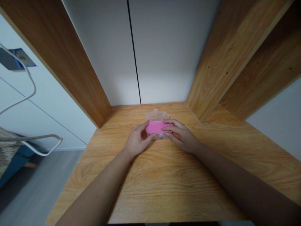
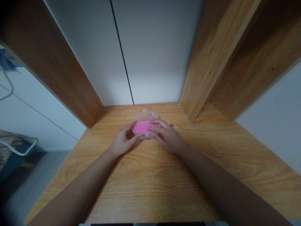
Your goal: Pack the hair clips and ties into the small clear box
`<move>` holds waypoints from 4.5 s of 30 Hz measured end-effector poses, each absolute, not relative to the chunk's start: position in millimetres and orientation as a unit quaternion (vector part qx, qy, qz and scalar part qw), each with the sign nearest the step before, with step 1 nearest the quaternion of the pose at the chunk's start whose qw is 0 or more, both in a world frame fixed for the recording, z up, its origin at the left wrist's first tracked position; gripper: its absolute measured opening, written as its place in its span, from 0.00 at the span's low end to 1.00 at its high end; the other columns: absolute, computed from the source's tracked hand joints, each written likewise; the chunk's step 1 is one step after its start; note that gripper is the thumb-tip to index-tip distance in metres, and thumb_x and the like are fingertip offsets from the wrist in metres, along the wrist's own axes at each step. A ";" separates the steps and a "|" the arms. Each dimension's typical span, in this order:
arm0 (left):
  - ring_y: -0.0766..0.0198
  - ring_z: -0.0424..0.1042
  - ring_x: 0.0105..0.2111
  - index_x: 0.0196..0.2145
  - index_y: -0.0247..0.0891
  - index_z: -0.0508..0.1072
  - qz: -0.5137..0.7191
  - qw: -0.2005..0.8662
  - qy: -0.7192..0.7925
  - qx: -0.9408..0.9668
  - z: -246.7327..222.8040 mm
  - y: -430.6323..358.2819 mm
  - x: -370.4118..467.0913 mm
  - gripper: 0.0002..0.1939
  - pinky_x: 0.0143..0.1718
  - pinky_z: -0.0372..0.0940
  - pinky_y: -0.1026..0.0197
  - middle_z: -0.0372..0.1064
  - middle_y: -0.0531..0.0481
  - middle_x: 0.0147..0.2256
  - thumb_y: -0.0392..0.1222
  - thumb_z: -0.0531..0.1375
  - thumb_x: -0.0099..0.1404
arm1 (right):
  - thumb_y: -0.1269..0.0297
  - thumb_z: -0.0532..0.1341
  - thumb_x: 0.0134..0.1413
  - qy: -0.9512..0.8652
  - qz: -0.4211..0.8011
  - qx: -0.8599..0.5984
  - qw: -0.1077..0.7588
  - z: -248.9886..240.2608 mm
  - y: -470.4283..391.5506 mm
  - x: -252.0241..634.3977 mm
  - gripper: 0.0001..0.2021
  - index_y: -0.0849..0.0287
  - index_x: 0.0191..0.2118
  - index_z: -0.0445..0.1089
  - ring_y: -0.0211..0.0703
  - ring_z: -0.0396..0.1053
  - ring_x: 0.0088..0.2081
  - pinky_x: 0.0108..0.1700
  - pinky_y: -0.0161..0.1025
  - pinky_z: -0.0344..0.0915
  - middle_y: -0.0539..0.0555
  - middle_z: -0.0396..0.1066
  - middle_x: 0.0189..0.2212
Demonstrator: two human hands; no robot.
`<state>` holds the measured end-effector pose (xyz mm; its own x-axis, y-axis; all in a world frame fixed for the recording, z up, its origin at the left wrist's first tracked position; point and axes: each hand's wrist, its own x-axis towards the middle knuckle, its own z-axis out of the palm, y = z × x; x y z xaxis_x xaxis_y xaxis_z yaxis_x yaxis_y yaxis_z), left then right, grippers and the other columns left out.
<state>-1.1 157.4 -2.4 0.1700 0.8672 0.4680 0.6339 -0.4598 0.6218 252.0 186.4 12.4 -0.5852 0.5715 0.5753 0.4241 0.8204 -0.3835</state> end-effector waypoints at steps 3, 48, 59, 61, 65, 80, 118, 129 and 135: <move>0.49 0.74 0.53 0.62 0.36 0.67 0.413 0.160 0.499 0.744 -0.3 155.7 -0.2 0.31 0.57 0.67 0.46 0.72 0.37 0.55 0.54 0.62 0.67 | 0.67 0.59 0.64 -0.889 0.091 -0.262 0.363 12.5 187.8 251.6 0.14 0.49 0.51 0.76 0.53 0.65 0.61 0.61 0.56 0.66 0.59 0.69 0.57; 0.54 0.74 0.53 0.59 0.39 0.71 0.445 0.195 0.518 0.704 -4.8 160.0 -5.9 0.23 0.59 0.65 0.50 0.76 0.44 0.52 0.37 0.51 0.69 | 0.72 0.52 0.66 -0.880 0.096 -0.293 0.362 9.5 194.5 256.9 0.24 0.47 0.63 0.66 0.49 0.62 0.65 0.66 0.55 0.62 0.54 0.66 0.63; 0.55 0.75 0.49 0.58 0.37 0.72 0.444 0.187 0.531 0.698 -0.7 158.8 -8.3 0.23 0.53 0.68 0.53 0.75 0.43 0.53 0.36 0.51 0.68 | 0.58 0.59 0.60 -0.721 -0.041 -0.639 0.266 -8.1 220.8 284.2 0.13 0.55 0.41 0.80 0.69 0.66 0.52 0.49 0.70 0.64 0.64 0.72 0.48; 0.55 0.75 0.50 0.58 0.36 0.72 0.444 0.186 0.531 0.697 -0.4 158.8 -8.0 0.23 0.54 0.68 0.53 0.75 0.43 0.53 0.36 0.51 0.68 | 0.57 0.59 0.61 -0.721 -0.033 -0.644 0.254 -7.3 219.4 282.5 0.12 0.54 0.39 0.80 0.68 0.65 0.52 0.50 0.69 0.63 0.64 0.72 0.48; 0.55 0.75 0.49 0.58 0.35 0.72 0.442 0.190 0.531 0.697 -0.8 159.4 -7.9 0.23 0.54 0.67 0.53 0.75 0.42 0.53 0.36 0.52 0.68 | 0.58 0.60 0.61 -0.722 -0.022 -0.648 0.241 -3.4 218.3 280.7 0.11 0.53 0.38 0.80 0.64 0.65 0.54 0.51 0.63 0.62 0.61 0.73 0.48; 0.55 0.75 0.46 0.58 0.34 0.72 0.433 0.194 0.541 0.695 1.5 158.1 -7.0 0.23 0.51 0.68 0.53 0.76 0.42 0.50 0.36 0.52 0.67 | 0.59 0.59 0.63 -0.732 -0.018 -0.644 0.223 1.4 217.4 281.4 0.12 0.52 0.43 0.80 0.58 0.66 0.54 0.50 0.53 0.60 0.55 0.76 0.50; 0.53 0.70 0.57 0.61 0.37 0.68 0.424 0.208 0.503 0.723 -4.5 158.1 -5.6 0.22 0.61 0.63 0.49 0.71 0.41 0.58 0.46 0.50 0.75 | 0.65 0.61 0.61 -0.786 0.063 -0.429 0.440 10.4 184.0 241.9 0.07 0.52 0.39 0.78 0.52 0.69 0.53 0.57 0.54 0.64 0.57 0.71 0.48; 0.49 0.70 0.57 0.62 0.36 0.66 0.412 0.207 0.494 0.737 -0.3 155.6 -3.1 0.30 0.60 0.64 0.47 0.68 0.37 0.60 0.53 0.61 0.67 | 0.59 0.63 0.61 -0.859 0.124 -0.359 0.343 8.4 187.4 245.1 0.25 0.51 0.63 0.66 0.54 0.63 0.63 0.64 0.57 0.61 0.58 0.66 0.62; 0.50 0.70 0.58 0.65 0.35 0.63 0.406 0.202 0.488 0.746 -0.3 155.0 -2.3 0.30 0.61 0.63 0.47 0.67 0.36 0.61 0.53 0.55 0.72 | 0.60 0.56 0.68 -0.846 0.137 -0.367 0.361 10.5 187.1 244.0 0.19 0.52 0.61 0.70 0.49 0.66 0.62 0.65 0.54 0.61 0.56 0.70 0.60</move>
<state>-2.3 155.0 -0.3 0.1941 0.8919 0.4085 0.5629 -0.4423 0.6982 244.0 187.1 10.5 -0.4697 0.7206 0.5101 0.5230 0.6926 -0.4968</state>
